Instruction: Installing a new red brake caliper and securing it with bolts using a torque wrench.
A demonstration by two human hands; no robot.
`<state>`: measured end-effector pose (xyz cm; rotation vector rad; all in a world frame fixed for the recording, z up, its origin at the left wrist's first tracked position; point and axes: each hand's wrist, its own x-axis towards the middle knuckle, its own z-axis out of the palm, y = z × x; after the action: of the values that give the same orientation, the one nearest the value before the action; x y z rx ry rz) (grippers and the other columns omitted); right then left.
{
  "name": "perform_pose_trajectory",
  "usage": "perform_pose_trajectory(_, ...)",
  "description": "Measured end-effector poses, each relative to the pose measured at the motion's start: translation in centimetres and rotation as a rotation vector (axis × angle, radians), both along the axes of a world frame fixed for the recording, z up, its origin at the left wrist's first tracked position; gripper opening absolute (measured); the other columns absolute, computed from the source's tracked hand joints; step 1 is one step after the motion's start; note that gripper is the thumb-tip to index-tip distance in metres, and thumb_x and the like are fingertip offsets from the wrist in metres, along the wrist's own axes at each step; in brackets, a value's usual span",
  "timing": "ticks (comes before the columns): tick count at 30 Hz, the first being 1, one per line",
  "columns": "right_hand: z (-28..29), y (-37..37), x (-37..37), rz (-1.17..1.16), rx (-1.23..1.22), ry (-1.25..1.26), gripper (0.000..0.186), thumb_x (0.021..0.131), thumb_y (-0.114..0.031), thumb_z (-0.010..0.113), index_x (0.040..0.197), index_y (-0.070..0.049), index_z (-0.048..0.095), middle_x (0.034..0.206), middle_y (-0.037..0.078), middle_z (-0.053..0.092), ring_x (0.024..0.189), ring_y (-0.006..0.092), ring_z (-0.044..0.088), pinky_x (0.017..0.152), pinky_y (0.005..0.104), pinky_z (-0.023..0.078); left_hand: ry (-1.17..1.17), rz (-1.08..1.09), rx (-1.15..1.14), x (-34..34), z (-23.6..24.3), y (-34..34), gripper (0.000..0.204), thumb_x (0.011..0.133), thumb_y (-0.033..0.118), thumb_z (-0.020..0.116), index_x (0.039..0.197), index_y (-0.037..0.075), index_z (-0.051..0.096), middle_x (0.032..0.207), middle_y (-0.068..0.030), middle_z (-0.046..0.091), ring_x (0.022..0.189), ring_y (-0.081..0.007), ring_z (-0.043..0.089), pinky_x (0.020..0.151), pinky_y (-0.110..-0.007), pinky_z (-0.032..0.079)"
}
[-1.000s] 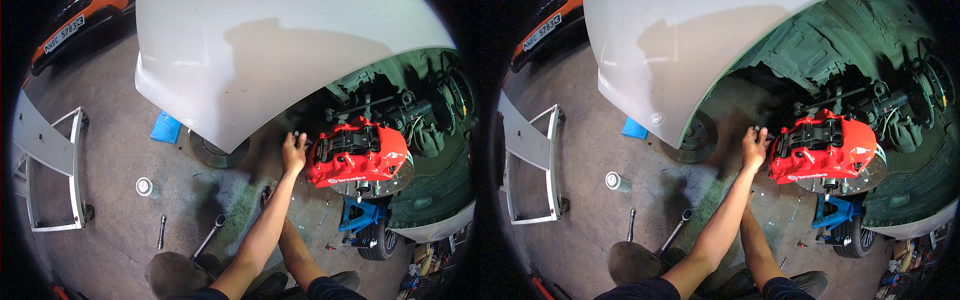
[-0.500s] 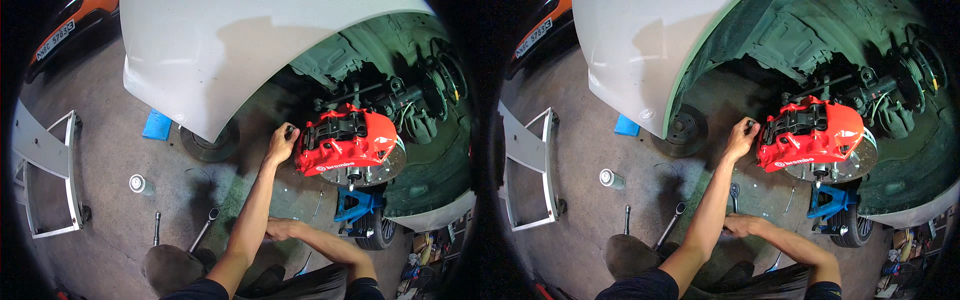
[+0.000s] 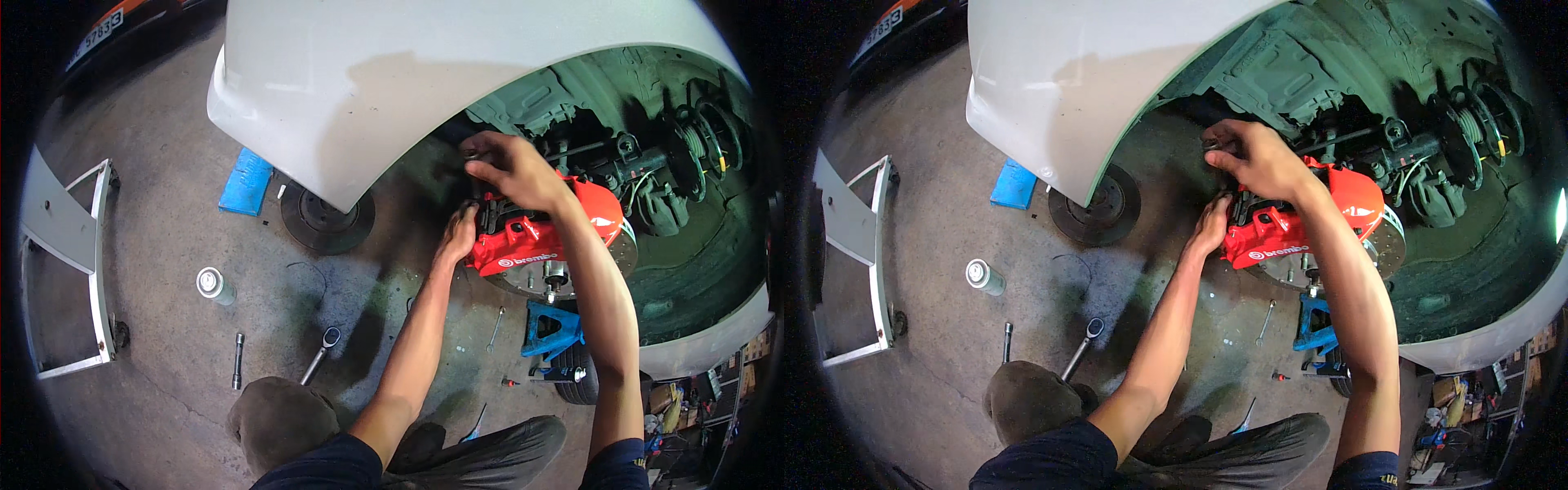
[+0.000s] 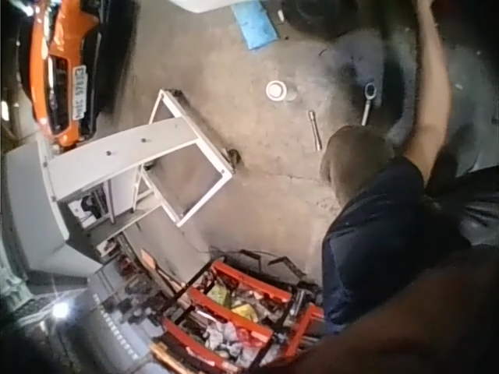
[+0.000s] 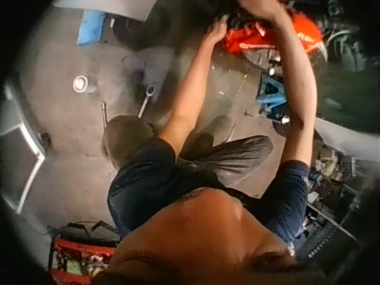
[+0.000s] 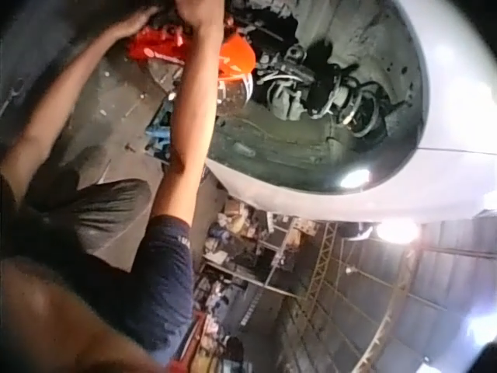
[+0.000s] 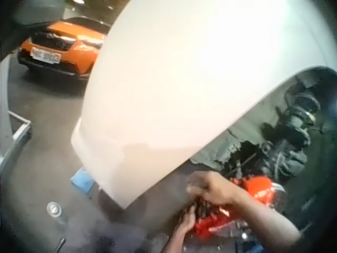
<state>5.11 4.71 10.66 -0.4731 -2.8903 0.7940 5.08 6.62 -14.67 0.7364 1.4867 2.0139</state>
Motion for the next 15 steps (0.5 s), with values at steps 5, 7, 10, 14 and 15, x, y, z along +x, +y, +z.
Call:
perform_pose_trajectory(5,-4.1,4.3,-2.5,0.148,0.420,-0.464,0.032,0.087,-0.010,0.066,0.116,0.000,0.061,0.104,0.020,0.069,0.101,0.0354,0.066,0.087,0.0412,0.052,-0.777,-0.381,0.444,1.5,-1.3,1.1,0.061,0.100,0.045,0.033,0.137,-0.001,0.046,0.140,-0.0098,0.049,0.128,-0.0203,0.045,0.113,-0.035,0.027)
perform_pose_trajectory(7,-5.0,4.8,-2.5,0.191,0.398,-0.441,0.032,0.086,-0.010,0.066,0.117,-0.001,0.061,0.105,0.020,0.069,0.102,0.0362,0.065,0.087,0.0419,0.052,-0.714,-0.276,0.515,2.2,-1.9,1.5,0.063,0.099,0.047,0.031,0.139,0.000,0.044,0.141,-0.0115,0.049,0.129,-0.0217,0.045,0.113,-0.035,0.028)
perform_pose_trajectory(10,-6.0,4.9,-2.3,0.197,0.401,-0.497,0.033,0.086,-0.010,0.066,0.118,-0.003,0.062,0.107,0.019,0.069,0.102,0.0372,0.064,0.087,0.0435,0.052,-0.947,-0.199,0.454,2.7,-2.7,1.9,0.067,0.099,0.048,0.029,0.141,-0.003,0.041,0.143,-0.0130,0.047,0.131,-0.0229,0.044,0.114,-0.035,0.027)
perform_pose_trajectory(14,-6.9,4.8,-2.7,0.219,0.476,-0.531,0.033,0.086,-0.011,0.065,0.119,-0.006,0.063,0.110,0.019,0.068,0.108,0.0365,0.063,0.092,0.0431,0.050,-0.961,-0.161,0.360,2.6,-3.0,2.1,0.062,0.099,0.042,0.028,0.139,-0.003,0.043,0.142,-0.0122,0.048,0.130,-0.0225,0.045,0.112,-0.034,0.030)
perform_pose_trajectory(15,-7.0,4.8,-3.0,0.220,0.510,-0.580,0.034,0.086,-0.010,0.065,0.120,-0.006,0.062,0.108,0.018,0.069,0.105,0.0372,0.063,0.090,0.0440,0.051,-0.920,-0.093,0.385,2.5,-3.0,2.1,0.062,0.099,0.042,0.028,0.139,-0.003,0.043,0.142,-0.0122,0.048,0.130,-0.0225,0.045,0.112,-0.034,0.030)
